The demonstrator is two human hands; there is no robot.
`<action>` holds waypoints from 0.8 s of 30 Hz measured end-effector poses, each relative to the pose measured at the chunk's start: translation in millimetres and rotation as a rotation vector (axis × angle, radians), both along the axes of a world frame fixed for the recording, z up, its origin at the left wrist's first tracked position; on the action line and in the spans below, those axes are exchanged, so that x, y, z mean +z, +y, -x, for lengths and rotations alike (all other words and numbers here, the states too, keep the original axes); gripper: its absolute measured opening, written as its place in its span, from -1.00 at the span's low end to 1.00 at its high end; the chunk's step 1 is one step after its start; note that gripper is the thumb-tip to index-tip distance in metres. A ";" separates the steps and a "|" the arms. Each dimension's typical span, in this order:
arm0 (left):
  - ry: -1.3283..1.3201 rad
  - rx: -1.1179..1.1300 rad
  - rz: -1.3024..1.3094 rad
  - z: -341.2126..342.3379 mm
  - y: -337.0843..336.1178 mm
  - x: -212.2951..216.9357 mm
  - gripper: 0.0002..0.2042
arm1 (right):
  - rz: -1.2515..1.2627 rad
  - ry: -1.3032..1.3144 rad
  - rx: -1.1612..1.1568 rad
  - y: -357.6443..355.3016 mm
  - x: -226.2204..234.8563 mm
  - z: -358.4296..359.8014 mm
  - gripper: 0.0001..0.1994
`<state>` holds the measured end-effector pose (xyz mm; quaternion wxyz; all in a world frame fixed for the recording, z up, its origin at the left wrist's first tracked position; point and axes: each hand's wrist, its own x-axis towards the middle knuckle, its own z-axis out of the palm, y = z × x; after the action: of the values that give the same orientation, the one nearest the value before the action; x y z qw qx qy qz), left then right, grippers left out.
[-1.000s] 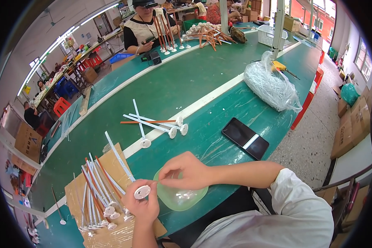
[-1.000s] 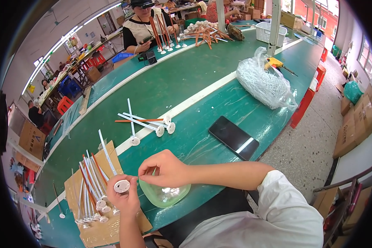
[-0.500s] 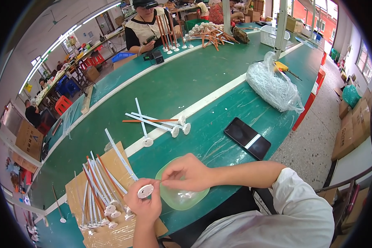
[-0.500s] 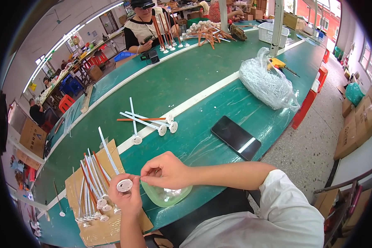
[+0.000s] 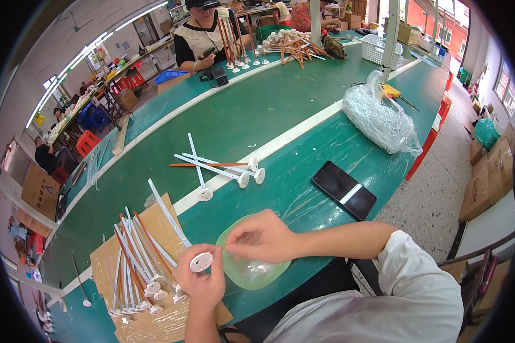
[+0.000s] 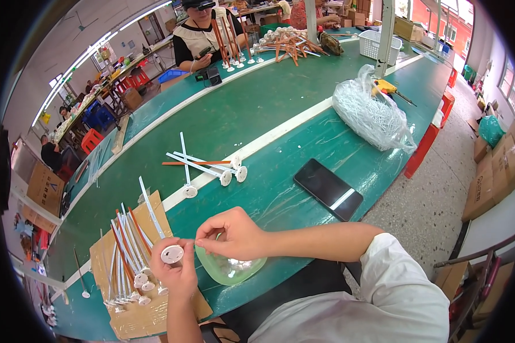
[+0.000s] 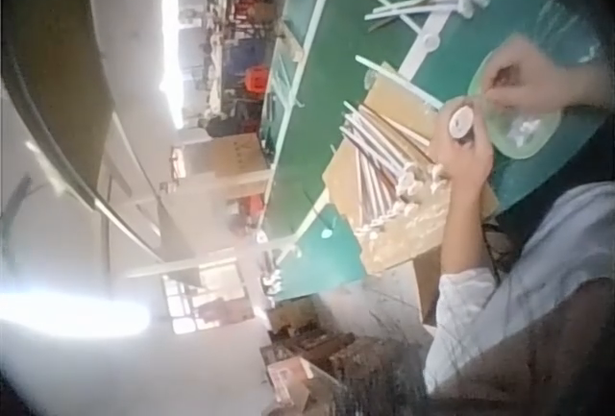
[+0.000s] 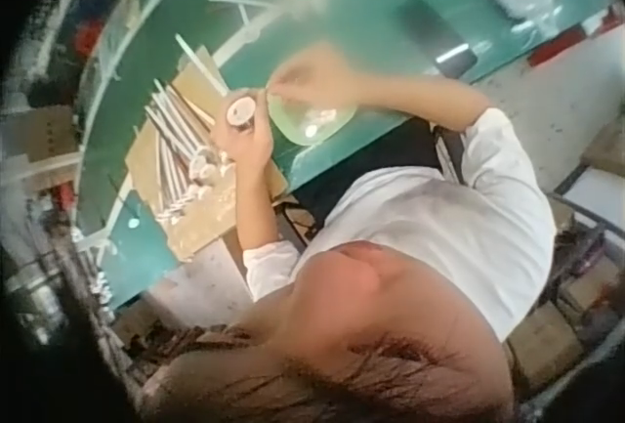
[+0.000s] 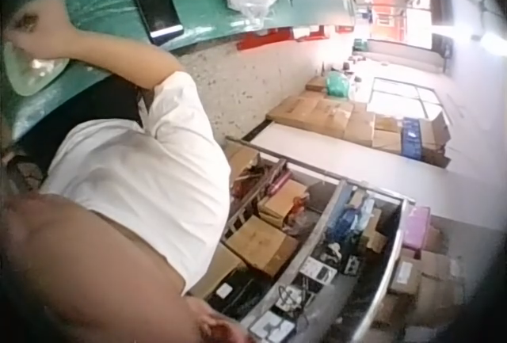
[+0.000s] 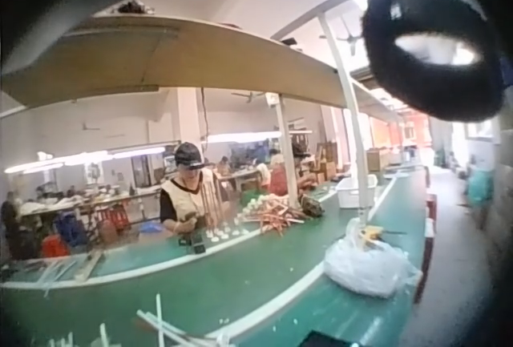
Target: Assembling small white plastic components onto thin plastic rods at a manufacturing workbench.
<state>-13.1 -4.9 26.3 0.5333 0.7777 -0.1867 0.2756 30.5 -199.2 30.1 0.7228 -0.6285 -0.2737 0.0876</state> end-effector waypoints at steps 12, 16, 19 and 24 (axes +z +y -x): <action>0.105 -0.256 -0.142 -0.9 -5.7 3.0 -0.42 | 0.025 -0.549 -0.357 0.2 3.3 -2.2 -0.93; 0.100 -0.219 -0.111 -2.9 -6.9 2.7 -0.46 | 0.008 -0.658 -0.414 -2.0 5.9 -5.7 -0.96; 0.024 -0.186 -0.190 -6.7 -3.4 -0.6 -0.47 | 0.009 -0.757 -0.440 -0.9 4.7 -4.6 -0.95; -0.066 -0.138 -0.287 -5.5 -4.0 5.0 -0.48 | 0.068 -0.749 -0.350 1.9 -5.0 -2.1 -0.88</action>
<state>-7.6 -8.8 31.4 0.4281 0.8217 -0.2945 0.2342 32.6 -197.3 25.1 0.5561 -0.6773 -0.4039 -0.2625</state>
